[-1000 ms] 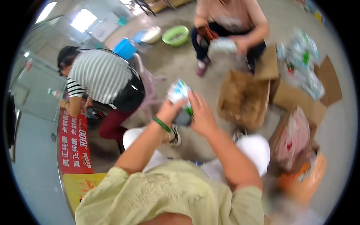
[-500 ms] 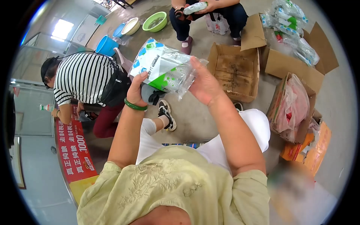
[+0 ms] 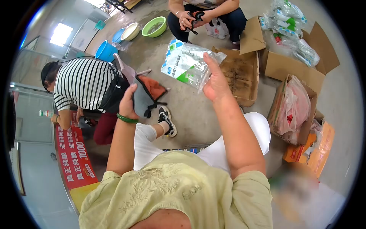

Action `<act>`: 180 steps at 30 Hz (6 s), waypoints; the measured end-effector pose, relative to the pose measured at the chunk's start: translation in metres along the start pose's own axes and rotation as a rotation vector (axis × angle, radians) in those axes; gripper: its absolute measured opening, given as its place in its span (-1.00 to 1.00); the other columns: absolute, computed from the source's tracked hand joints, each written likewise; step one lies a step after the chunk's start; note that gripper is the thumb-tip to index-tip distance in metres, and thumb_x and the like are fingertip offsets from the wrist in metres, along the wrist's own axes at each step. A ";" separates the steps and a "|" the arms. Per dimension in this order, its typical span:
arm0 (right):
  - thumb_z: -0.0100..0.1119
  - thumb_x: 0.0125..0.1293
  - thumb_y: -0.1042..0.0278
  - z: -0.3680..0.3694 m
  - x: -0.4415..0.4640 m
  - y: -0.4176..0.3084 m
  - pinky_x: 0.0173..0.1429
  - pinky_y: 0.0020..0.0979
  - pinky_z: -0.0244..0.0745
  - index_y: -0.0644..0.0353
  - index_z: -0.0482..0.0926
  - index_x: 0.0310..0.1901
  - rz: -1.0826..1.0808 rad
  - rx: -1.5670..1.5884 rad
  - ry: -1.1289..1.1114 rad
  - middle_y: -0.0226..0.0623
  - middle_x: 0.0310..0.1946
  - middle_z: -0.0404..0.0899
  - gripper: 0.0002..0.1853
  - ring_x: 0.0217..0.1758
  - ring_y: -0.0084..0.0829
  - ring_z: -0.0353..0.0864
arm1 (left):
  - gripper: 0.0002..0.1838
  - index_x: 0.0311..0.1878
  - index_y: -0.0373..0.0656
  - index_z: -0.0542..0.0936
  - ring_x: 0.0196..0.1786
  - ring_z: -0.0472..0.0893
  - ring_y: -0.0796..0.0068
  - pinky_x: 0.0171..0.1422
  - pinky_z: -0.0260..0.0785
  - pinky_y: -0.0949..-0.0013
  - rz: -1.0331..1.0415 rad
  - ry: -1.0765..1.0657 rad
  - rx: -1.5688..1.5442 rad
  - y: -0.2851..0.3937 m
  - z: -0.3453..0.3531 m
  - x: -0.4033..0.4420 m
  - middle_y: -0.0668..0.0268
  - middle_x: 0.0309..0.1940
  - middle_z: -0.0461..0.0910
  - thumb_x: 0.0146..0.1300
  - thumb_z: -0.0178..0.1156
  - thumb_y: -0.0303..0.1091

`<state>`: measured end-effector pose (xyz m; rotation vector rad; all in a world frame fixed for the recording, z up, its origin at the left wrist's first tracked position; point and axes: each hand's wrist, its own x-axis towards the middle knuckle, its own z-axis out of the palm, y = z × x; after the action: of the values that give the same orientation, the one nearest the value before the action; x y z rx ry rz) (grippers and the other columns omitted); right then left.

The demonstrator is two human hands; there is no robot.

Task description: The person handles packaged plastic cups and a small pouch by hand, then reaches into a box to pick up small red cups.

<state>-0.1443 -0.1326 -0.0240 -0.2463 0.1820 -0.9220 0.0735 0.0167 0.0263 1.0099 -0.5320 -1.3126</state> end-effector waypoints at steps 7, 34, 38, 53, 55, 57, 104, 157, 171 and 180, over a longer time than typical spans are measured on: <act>-0.12 0.38 -0.18 0.019 -0.015 0.023 0.33 -0.27 0.28 0.14 0.30 0.25 0.157 -0.183 -0.031 -0.27 0.20 0.39 -0.39 0.25 -0.34 0.39 | -0.72 -0.02 -0.20 0.54 -0.04 0.56 0.28 0.05 0.41 0.27 0.497 0.150 1.076 0.000 0.079 0.006 0.22 -0.07 0.56 0.24 0.13 -0.32; -0.28 0.48 0.01 0.016 -0.007 0.003 0.32 -0.13 0.29 0.23 0.30 0.24 0.105 -0.042 -0.027 -0.17 0.20 0.40 -0.49 0.25 -0.21 0.40 | -0.78 -0.18 -0.27 0.62 -0.33 0.50 0.65 -0.23 0.36 0.50 0.415 0.523 0.867 0.026 -0.019 0.021 0.36 -0.40 0.59 0.23 0.11 -0.33; -0.31 0.49 -0.01 0.009 -0.004 0.015 0.28 -0.10 0.33 0.20 0.31 0.24 0.193 -0.023 -0.089 -0.18 0.18 0.42 -0.49 0.23 -0.23 0.42 | -0.72 -0.07 -0.20 0.57 -0.24 0.53 0.43 -0.16 0.38 0.35 0.843 0.223 1.212 -0.001 0.058 0.006 0.27 -0.22 0.58 0.13 0.18 -0.37; -0.25 0.48 0.00 0.008 -0.023 0.017 0.25 -0.38 0.31 0.25 0.37 0.22 0.116 -0.632 -0.072 -0.24 0.13 0.45 -0.48 0.19 -0.40 0.42 | -0.71 0.01 -0.25 0.57 -0.17 0.56 0.57 -0.05 0.39 0.49 0.516 0.436 1.216 0.034 -0.044 0.025 0.28 -0.19 0.61 0.24 0.05 -0.46; -0.26 0.48 0.00 0.009 -0.019 0.023 0.27 -0.42 0.25 0.28 0.39 0.21 -0.101 -1.076 -0.245 -0.21 0.13 0.46 -0.47 0.18 -0.39 0.40 | -0.68 0.07 -0.27 0.54 -0.14 0.54 0.61 -0.02 0.39 0.50 0.531 0.363 1.127 0.046 -0.009 0.010 0.32 -0.15 0.58 0.26 0.04 -0.48; -0.26 0.48 0.00 0.012 -0.017 0.027 0.28 -0.43 0.23 0.28 0.41 0.19 -0.089 -1.158 -0.274 -0.20 0.12 0.47 -0.47 0.18 -0.39 0.39 | -0.59 0.15 -0.23 0.49 -0.04 0.52 0.59 0.08 0.36 0.48 0.530 0.154 1.145 0.048 0.029 -0.002 0.34 -0.06 0.57 0.21 0.05 -0.52; -0.40 0.49 -0.04 0.002 -0.001 -0.014 0.35 0.15 0.17 0.18 0.22 0.31 0.103 0.111 -0.135 -0.15 0.32 0.25 -0.45 0.35 -0.03 0.25 | -0.58 0.07 -0.17 0.52 -0.02 0.56 0.20 0.08 0.38 0.26 -0.036 -0.096 1.695 -0.065 -0.034 -0.031 0.29 -0.05 0.58 0.09 0.04 -0.47; 0.27 0.12 0.56 0.014 -0.017 0.019 0.17 -0.48 0.34 0.13 0.42 0.17 -0.125 -0.928 -0.176 -0.41 0.01 0.49 -0.47 0.07 -0.55 0.44 | -0.44 0.21 -0.30 0.38 -0.04 0.52 0.41 0.13 0.35 0.37 0.075 0.088 0.534 0.006 -0.020 -0.040 0.25 -0.10 0.51 0.04 -0.13 -0.61; 0.27 0.08 0.52 0.011 -0.017 0.010 0.16 -0.45 0.33 0.20 0.43 0.12 0.162 -0.924 -0.260 -0.43 -0.06 0.53 -0.50 0.04 -0.54 0.46 | -0.52 0.22 -0.25 0.39 0.03 0.50 0.58 0.16 0.34 0.44 -0.056 -0.162 0.621 -0.001 -0.003 0.000 0.34 0.02 0.52 0.25 0.22 -0.36; 0.31 0.09 0.50 0.005 -0.013 0.016 0.10 -0.46 0.36 0.19 0.47 0.05 0.133 -0.934 -0.115 -0.41 -0.12 0.57 -0.56 -0.04 -0.54 0.51 | -0.55 0.17 -0.22 0.42 -0.05 0.52 0.58 0.05 0.39 0.46 -0.056 0.082 0.490 -0.031 0.006 -0.015 0.35 -0.06 0.55 0.24 0.24 -0.32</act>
<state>-0.1380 -0.1123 -0.0237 -1.1334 0.5123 -0.6328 0.0483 0.0306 0.0062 1.4834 -0.7887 -1.2077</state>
